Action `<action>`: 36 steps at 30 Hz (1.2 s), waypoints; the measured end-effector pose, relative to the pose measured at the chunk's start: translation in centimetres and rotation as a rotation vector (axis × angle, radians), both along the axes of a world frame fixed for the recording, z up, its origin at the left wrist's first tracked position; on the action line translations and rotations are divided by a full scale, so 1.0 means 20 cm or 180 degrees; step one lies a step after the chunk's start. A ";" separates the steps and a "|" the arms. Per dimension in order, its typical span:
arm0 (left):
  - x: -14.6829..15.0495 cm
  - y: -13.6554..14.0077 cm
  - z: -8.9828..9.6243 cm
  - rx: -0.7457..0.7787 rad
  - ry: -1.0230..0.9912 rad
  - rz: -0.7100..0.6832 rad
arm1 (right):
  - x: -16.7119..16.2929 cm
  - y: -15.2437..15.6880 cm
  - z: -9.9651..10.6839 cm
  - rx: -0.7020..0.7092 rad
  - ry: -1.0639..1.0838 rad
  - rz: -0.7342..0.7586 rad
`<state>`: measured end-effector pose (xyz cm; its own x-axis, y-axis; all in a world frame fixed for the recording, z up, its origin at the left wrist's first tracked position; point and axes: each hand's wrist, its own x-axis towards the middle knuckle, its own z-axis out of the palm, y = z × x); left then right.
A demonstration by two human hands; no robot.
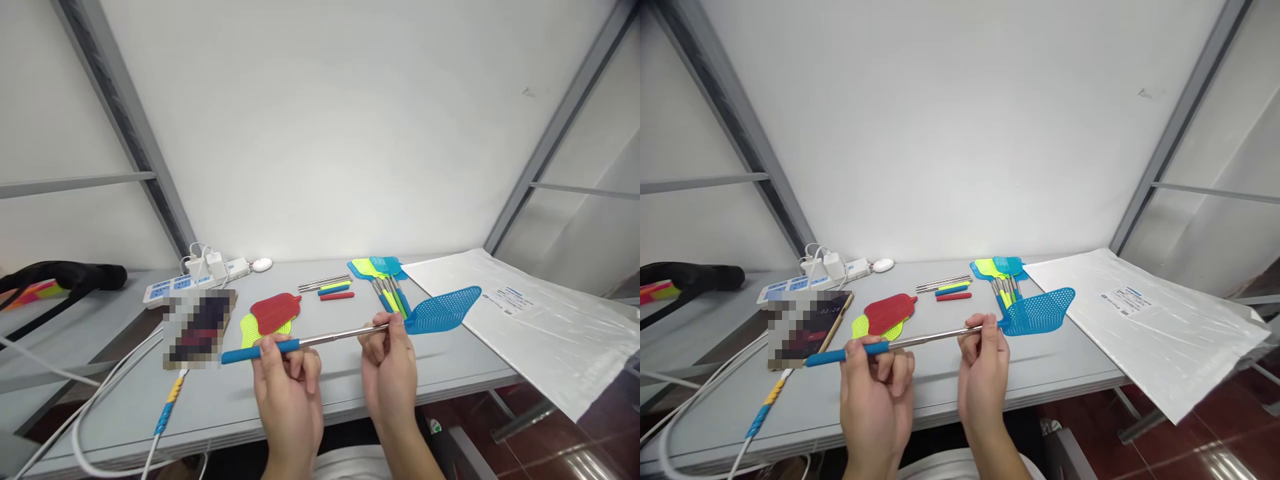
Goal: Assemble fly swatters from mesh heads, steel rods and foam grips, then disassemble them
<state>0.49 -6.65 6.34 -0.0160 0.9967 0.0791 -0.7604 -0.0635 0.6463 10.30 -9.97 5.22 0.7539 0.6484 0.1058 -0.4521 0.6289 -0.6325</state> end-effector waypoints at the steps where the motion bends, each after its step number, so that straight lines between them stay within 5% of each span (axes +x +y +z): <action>1: 0.00 -0.01 0.00 0.0029 0.0003 0.0002 | -0.02 -0.01 -0.01 -0.0012 -0.0029 0.0142; 7: -0.13 0.04 0.04 -0.0304 -0.0294 0.0043 | 0.04 -0.05 -0.07 0.0225 0.0047 0.1100; 15: -0.19 0.10 0.01 -0.0498 -0.0021 -0.0252 | 0.23 -0.10 0.04 0.0000 -0.0288 -0.0938; 20: -0.11 0.08 0.02 -0.0505 -0.0135 0.0188 | 0.08 -0.06 0.00 -0.0464 -0.0004 -0.1093; 23: 0.02 -0.01 -0.02 -0.0785 0.0057 -0.0121 | -0.09 -0.01 -0.09 -0.0844 -0.0382 -0.0491; 26: 0.08 -0.10 -0.09 -0.0743 0.0287 -0.0735 | -0.17 0.00 -0.12 -0.0705 -0.0624 0.0101; 30: 0.05 -0.15 -0.13 0.0249 0.0231 -0.1349 | -0.07 -0.02 -0.02 -0.0380 -0.0046 -0.0608; 32: 0.01 -0.13 -0.11 0.0365 -0.0021 -0.1190 | 0.02 -0.04 0.04 -0.0237 0.0016 -0.0987; 36: -0.16 0.05 -0.02 -0.0448 -0.0566 0.0080 | 0.22 -0.07 0.05 -0.0103 -0.0123 -0.1200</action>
<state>-2.77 -5.70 5.96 -0.0421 0.9969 -0.0669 -0.8624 -0.0025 0.5062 14.63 -11.39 6.19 0.9360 0.3298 0.1228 -0.1683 0.7260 -0.6668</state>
